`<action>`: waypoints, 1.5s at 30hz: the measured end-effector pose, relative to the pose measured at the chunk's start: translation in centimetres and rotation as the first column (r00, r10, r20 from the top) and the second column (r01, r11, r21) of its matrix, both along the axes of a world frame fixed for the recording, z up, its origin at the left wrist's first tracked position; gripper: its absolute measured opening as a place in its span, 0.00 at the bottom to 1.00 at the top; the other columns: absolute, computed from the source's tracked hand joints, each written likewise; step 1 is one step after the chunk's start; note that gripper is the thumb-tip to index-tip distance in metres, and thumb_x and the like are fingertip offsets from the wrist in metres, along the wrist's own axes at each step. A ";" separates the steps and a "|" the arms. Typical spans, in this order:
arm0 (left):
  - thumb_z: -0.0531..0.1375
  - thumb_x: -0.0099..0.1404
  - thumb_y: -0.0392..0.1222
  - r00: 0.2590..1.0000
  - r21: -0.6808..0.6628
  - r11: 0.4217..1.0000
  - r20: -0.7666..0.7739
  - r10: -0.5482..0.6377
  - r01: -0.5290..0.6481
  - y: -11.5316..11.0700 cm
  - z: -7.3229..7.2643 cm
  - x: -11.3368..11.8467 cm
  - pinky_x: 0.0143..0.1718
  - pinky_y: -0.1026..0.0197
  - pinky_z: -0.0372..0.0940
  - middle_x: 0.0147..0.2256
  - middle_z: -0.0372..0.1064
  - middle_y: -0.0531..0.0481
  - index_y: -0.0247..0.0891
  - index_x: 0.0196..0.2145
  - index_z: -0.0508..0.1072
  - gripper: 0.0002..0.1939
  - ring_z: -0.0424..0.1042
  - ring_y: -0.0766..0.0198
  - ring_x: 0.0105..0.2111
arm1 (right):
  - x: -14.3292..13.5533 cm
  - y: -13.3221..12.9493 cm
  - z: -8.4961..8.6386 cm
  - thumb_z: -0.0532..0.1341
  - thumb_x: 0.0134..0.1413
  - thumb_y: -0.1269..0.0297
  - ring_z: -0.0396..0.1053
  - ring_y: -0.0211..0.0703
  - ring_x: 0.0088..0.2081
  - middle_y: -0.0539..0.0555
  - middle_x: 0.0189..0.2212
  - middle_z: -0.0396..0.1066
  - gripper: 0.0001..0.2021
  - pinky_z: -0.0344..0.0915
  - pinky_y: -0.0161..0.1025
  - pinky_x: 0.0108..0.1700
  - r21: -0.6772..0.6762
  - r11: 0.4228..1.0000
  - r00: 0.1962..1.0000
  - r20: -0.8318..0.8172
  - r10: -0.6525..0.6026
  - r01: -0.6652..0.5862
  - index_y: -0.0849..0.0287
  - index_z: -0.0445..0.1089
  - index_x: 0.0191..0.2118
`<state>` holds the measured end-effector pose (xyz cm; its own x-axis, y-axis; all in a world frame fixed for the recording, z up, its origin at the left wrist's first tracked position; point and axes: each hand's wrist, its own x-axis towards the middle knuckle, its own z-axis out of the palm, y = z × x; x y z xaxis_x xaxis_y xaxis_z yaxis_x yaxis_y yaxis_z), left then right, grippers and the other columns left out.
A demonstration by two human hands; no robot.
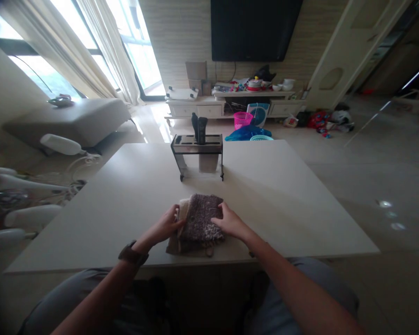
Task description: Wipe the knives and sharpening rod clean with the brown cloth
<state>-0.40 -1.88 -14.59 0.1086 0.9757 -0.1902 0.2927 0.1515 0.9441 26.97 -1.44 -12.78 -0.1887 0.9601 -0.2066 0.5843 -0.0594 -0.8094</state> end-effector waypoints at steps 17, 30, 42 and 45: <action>0.60 0.57 0.28 0.855 0.420 0.811 -0.489 -0.175 0.406 -1.4 2.8 0.7 0.58 0.49 0.64 0.49 0.68 0.44 0.40 0.45 0.75 0.18 0.68 0.53 0.53 | 1.1 0.5 0.2 0.68 0.46 0.68 0.66 0.52 0.52 0.57 0.46 0.69 0.17 0.62 0.51 0.58 0.448 0.890 0.990 0.137 0.025 -0.084 0.56 0.67 0.43; 0.55 0.70 0.36 0.897 0.466 0.836 -0.437 -0.067 0.290 -1.0 4.4 0.9 0.43 0.57 0.64 0.40 0.68 0.47 0.39 0.38 0.72 0.06 0.69 0.60 0.40 | 0.2 -0.8 1.4 0.66 0.46 0.73 0.60 0.56 0.55 0.58 0.51 0.69 0.20 0.60 0.52 0.55 0.386 0.853 0.888 0.426 0.173 -0.352 0.55 0.72 0.48; 0.61 0.64 0.41 0.879 0.313 0.889 -0.444 -0.175 0.335 -0.8 4.4 -1.4 0.40 0.59 0.67 0.40 0.71 0.48 0.39 0.36 0.76 0.05 0.72 0.61 0.37 | 0.9 -0.8 -0.1 0.65 0.45 0.74 0.62 0.54 0.56 0.60 0.53 0.63 0.24 0.62 0.51 0.62 0.351 0.864 0.903 0.363 0.230 -0.361 0.58 0.69 0.52; 0.62 0.62 0.41 0.865 0.315 0.942 -0.499 0.061 0.115 -0.3 3.2 -1.6 0.39 0.58 0.66 0.41 0.70 0.46 0.38 0.40 0.74 0.09 0.72 0.60 0.36 | 0.9 -1.0 0.1 0.65 0.45 0.73 0.61 0.55 0.60 0.60 0.58 0.60 0.26 0.61 0.51 0.63 0.347 0.855 0.899 0.350 0.263 -0.385 0.56 0.68 0.53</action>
<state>-1.96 -2.19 -11.39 0.1132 0.9886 0.0993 0.7322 -0.1506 0.6642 27.92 -2.44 -12.68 -0.4965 0.8636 0.0879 0.7164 0.4648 -0.5203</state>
